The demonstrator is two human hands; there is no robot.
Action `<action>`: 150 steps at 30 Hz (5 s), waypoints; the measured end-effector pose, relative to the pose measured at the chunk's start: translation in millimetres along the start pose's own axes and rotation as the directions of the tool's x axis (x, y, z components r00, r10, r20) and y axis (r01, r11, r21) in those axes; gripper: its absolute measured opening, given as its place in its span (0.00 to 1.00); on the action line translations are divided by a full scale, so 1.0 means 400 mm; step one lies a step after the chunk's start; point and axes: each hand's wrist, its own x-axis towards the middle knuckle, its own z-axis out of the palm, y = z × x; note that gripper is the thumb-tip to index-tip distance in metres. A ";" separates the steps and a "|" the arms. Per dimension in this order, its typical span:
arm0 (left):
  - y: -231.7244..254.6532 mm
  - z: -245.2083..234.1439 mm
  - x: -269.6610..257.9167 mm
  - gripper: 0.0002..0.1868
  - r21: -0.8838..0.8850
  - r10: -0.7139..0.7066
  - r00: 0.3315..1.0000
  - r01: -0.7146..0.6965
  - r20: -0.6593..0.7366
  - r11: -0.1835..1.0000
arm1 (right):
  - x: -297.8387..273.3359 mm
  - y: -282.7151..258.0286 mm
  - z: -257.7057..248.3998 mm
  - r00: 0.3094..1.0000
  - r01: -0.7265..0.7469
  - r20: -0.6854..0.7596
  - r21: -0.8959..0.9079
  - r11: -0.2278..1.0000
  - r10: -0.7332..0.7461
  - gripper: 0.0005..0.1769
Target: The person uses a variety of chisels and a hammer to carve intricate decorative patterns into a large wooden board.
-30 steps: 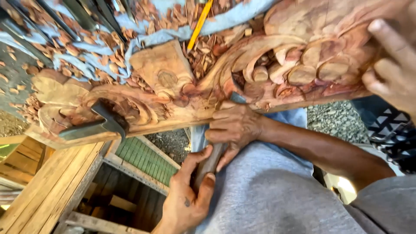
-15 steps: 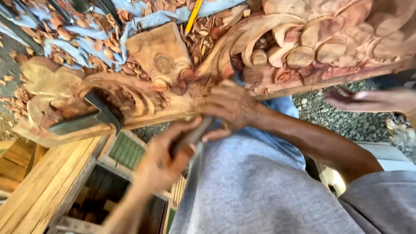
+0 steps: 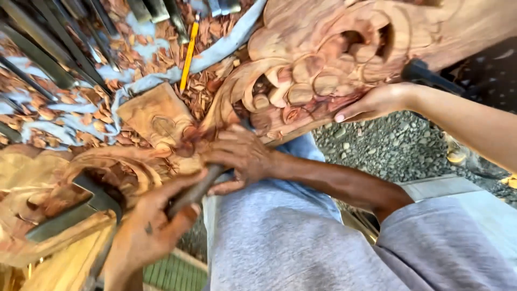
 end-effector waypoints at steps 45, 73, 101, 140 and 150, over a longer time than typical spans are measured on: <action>-0.088 0.394 0.283 0.46 0.720 0.762 0.423 -0.298 -0.489 0.627 | -0.401 -0.278 -0.208 0.579 -0.794 0.061 0.269 0.545 0.813 0.27; -0.140 0.158 0.115 0.14 0.461 0.695 0.537 -0.520 -0.478 0.719 | 0.048 -0.147 -0.122 0.643 -0.705 -0.184 0.237 0.668 0.744 0.27; -0.240 0.049 0.214 0.25 0.629 0.796 0.539 -0.526 -0.275 0.573 | 0.426 0.216 -0.320 0.684 -0.605 -0.563 -0.083 0.792 0.463 0.12; -0.203 0.119 0.212 0.13 0.539 0.766 0.408 -0.547 -0.497 0.641 | 0.236 -0.015 -0.234 0.801 -0.406 -0.016 0.720 0.563 0.598 0.14; -0.070 0.348 0.166 0.09 0.152 0.478 0.432 -0.601 -0.764 0.785 | 0.161 0.033 -0.332 0.774 -0.624 0.158 0.356 0.696 0.613 0.17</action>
